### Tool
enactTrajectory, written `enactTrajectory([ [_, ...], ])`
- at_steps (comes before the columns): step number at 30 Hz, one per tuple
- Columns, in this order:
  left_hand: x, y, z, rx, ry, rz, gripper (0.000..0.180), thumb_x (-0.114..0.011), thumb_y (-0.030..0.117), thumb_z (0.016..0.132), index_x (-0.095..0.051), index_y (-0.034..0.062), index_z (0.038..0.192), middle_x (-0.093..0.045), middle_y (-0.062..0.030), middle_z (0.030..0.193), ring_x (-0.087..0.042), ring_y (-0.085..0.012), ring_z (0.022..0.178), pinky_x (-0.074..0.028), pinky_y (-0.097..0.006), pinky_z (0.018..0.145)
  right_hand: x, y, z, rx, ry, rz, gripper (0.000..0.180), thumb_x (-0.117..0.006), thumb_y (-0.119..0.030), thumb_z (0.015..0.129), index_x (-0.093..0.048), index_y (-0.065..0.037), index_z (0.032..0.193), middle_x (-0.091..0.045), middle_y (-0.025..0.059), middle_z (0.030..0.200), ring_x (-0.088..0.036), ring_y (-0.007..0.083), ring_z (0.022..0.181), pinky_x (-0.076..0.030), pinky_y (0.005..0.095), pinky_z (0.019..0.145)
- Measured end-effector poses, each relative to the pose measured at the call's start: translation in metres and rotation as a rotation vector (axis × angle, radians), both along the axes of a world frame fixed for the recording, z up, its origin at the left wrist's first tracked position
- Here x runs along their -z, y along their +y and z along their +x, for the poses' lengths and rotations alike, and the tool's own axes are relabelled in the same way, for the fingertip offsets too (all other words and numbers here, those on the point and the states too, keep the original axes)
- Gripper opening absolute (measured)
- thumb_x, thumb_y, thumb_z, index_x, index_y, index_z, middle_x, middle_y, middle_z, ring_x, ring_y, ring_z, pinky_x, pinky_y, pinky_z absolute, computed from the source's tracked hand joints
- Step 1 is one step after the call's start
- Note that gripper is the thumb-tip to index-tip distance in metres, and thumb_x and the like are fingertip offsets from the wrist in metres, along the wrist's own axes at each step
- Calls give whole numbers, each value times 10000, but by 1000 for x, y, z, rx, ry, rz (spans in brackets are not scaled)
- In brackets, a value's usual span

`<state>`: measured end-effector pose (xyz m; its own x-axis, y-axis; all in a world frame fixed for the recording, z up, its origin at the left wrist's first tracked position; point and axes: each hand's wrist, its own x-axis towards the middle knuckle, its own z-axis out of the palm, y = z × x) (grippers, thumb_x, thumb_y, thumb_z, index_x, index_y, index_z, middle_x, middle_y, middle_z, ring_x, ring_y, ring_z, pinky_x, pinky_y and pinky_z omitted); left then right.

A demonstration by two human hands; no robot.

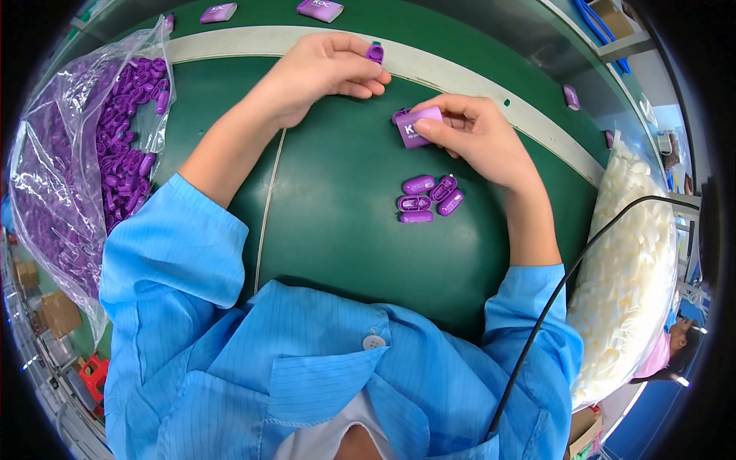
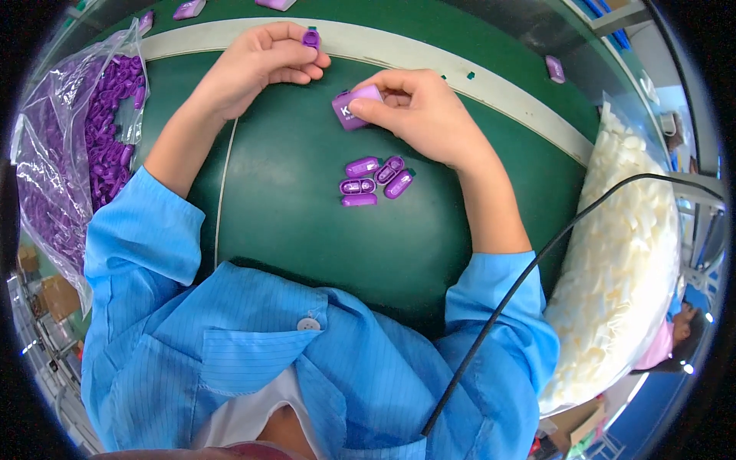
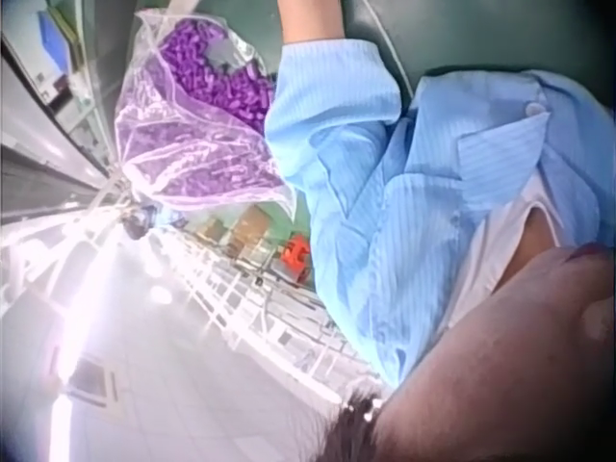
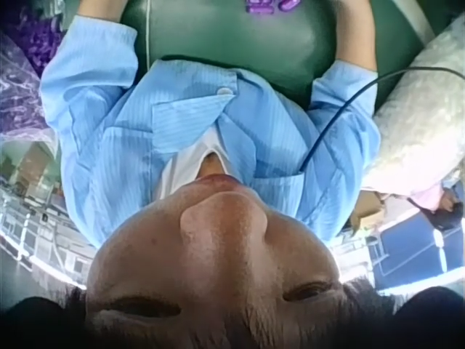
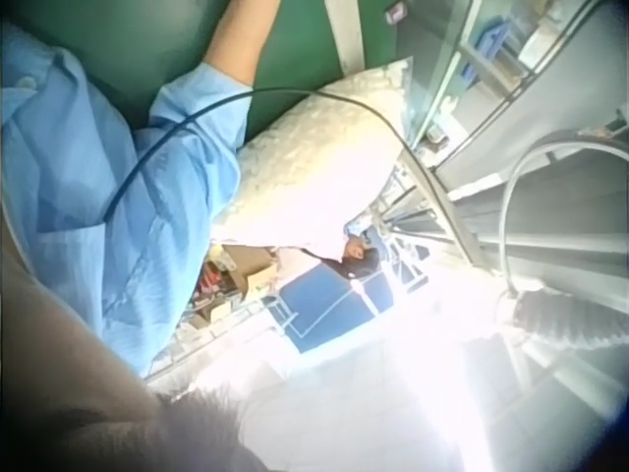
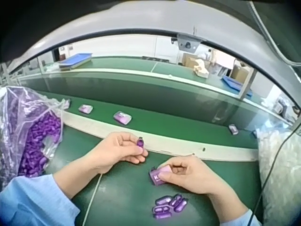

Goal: The person assembles small purple plastic components into plastic housings by hand at a factory workstation.

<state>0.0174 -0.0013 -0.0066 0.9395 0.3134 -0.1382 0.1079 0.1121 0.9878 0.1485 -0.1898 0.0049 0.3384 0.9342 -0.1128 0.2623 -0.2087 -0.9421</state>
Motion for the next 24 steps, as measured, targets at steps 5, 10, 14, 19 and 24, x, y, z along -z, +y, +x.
enactTrajectory([
  [5,2,-25,3,1,-88,121,340,-590,81,847,-540,-26,1166,-641,-144,967,-639,-150,829,-515,-241,765,-3,3,10,191,212,149,253,-646,-138,822,-599,18,1015,-625,36,813,-551,64,681,-455,187,615],
  [10,10,-31,4,-21,-155,184,310,-550,46,866,-537,-57,1157,-633,-145,998,-637,-172,883,-517,-261,803,4,8,-4,218,171,153,258,-656,-101,811,-589,31,1024,-634,52,847,-575,70,718,-471,193,636],
  [14,4,-28,4,10,-95,177,282,-531,56,881,-549,-67,1134,-632,-134,1001,-638,-172,887,-520,-265,803,6,8,-6,229,88,152,247,-661,-83,805,-596,31,1014,-642,58,851,-585,68,725,-475,192,622],
  [19,1,-23,1,55,-84,133,272,-551,91,880,-571,-59,1107,-644,-125,963,-640,-162,873,-518,-248,789,3,5,-2,231,86,157,256,-666,-87,800,-597,25,1020,-643,61,860,-587,70,731,-475,193,622],
  [24,-4,-19,0,53,-52,123,288,-622,109,837,-594,-38,1082,-655,-110,910,-637,-137,815,-509,-235,736,0,2,1,176,139,148,282,-673,-99,793,-591,24,1032,-643,66,879,-593,81,741,-469,201,616],
])
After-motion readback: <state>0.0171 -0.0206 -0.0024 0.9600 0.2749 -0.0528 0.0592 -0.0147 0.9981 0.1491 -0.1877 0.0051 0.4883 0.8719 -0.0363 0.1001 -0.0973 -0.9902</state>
